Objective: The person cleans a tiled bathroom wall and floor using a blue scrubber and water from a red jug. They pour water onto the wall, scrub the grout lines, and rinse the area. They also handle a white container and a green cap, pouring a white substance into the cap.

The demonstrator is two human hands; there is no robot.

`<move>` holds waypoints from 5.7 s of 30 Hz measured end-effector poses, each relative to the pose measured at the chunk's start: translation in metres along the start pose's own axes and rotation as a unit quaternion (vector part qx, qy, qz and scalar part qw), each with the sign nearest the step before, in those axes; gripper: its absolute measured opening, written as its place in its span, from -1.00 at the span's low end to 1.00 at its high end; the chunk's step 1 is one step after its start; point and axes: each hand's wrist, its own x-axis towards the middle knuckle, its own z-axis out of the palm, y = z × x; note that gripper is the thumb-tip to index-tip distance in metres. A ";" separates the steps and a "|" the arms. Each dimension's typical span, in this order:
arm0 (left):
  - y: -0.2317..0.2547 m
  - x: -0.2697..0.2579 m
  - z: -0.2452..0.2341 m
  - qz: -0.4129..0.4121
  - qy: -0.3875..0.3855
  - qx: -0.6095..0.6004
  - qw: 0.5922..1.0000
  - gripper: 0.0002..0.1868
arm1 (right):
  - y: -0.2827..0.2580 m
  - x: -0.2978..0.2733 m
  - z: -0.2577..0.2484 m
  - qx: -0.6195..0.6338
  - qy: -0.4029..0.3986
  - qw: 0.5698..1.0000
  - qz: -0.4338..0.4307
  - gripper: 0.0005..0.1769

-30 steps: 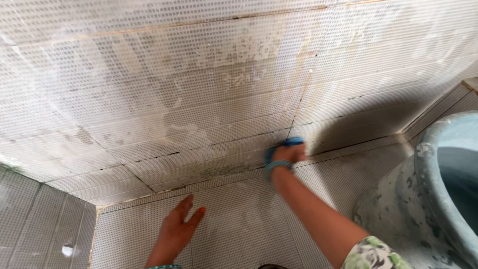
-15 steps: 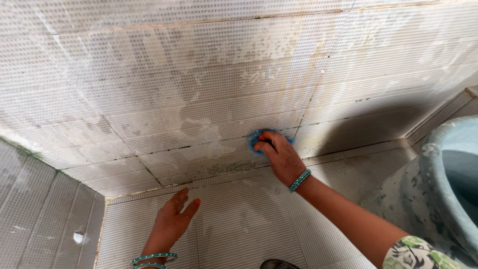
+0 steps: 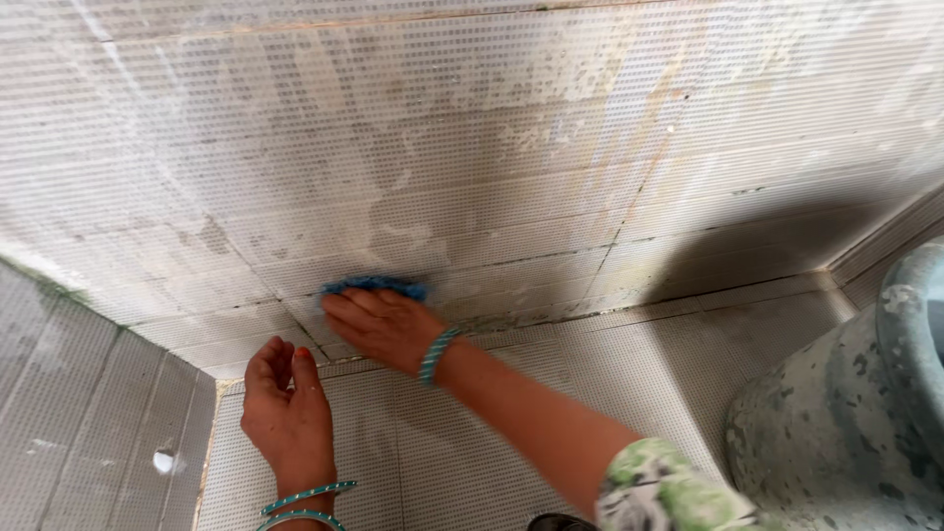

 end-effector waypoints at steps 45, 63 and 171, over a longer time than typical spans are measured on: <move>-0.017 -0.014 -0.093 -0.068 -0.359 0.251 0.896 -0.48 | -0.065 -0.101 -0.055 0.297 -0.429 0.852 0.053 -0.52; -0.026 -0.044 -0.177 -0.205 -0.410 0.420 0.784 -0.55 | -0.069 -0.123 -0.108 0.261 -0.598 0.748 0.121 -0.38; 0.230 -0.162 0.052 0.059 -0.368 0.211 0.904 -0.58 | 0.052 -0.242 -0.083 0.489 -0.144 0.413 0.755 -0.84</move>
